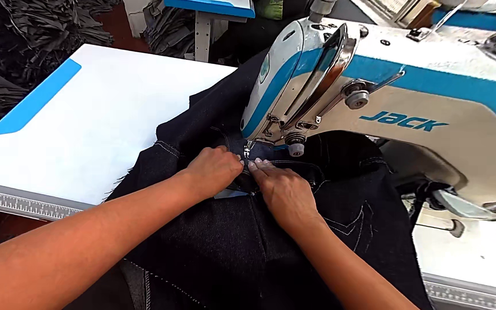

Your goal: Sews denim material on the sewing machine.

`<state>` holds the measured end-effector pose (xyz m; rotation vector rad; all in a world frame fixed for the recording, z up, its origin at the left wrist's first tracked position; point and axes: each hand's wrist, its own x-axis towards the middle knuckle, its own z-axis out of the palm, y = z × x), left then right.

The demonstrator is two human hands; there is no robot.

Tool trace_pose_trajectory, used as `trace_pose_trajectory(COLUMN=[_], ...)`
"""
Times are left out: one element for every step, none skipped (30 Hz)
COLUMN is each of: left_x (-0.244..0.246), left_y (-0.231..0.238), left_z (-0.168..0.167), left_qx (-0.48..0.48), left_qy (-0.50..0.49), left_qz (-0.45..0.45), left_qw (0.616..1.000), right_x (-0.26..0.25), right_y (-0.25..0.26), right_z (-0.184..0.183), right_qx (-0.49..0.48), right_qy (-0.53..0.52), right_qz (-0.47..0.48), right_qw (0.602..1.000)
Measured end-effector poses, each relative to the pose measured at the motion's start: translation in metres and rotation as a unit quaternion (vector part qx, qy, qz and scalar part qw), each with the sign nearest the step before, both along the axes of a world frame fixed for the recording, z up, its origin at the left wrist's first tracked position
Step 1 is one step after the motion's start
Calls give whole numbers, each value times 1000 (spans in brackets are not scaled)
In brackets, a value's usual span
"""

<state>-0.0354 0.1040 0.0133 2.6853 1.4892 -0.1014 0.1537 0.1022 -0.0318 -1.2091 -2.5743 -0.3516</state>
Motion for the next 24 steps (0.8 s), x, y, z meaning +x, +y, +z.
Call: trace_pose_trajectory(left_x=[0,-1,-1,-2,-3,-4,-5,-8,-11,-16,-21,-26,-29,-31,-33,-35,-36,-36,-34,-32,-29,-26,-24,-23], left_y=[3,5,6,7,9,13,16,20,24,28,30,33,34,35,35,34,32,29,24,19,14,10,7,4], left_z=[0,1,1,0,-1,-2,-4,-6,-10,-17,-25,-33,-38,-41,-42,-41,-39,-35,-28,-19,-12,-7,-6,-6], left_qx=[-3,-6,-7,-3,0,4,10,18,32,63,110,161,207,243,262,262,238,194,143,93,55,29,12,7], left_qy=[-2,-4,-3,-4,-5,-7,-11,-19,-32,-57,-83,-107,-130,-152,-167,-177,-187,-189,-181,-158,-126,-98,-79,-73], left_qz=[3,6,8,8,9,9,5,-5,-23,-52,-92,-136,-177,-213,-240,-251,-240,-213,-177,-140,-109,-89,-75,-66], left_qw=[1000,1000,1000,1000,1000,1000,1000,1000,999,995,986,972,953,934,920,915,923,939,957,973,984,991,994,995], right_x=[-1,-2,-2,-2,-2,-2,-2,-1,1,5,8,10,11,11,10,9,8,8,8,9,9,9,10,10], right_y=[2,4,5,7,7,9,10,12,14,17,19,21,22,23,24,25,24,24,24,24,24,23,21,20], right_z=[0,0,0,-1,-1,-1,-1,-1,-2,-4,-5,-5,-6,-6,-7,-7,-8,-8,-7,-7,-7,-7,-7,-6], right_qx=[-1,0,0,1,-2,-4,-5,-1,9,20,27,32,38,45,52,54,50,43,37,32,28,25,22,21], right_qy=[1,3,2,3,2,1,2,10,28,55,80,98,109,114,115,114,111,110,109,109,110,108,105,101], right_qz=[-1,0,0,2,1,1,5,13,31,60,89,111,125,133,135,133,129,127,128,133,140,145,149,151], right_qw=[1000,1000,1000,1000,1000,1000,1000,1000,999,996,992,988,985,984,983,983,984,985,985,985,984,983,983,983])
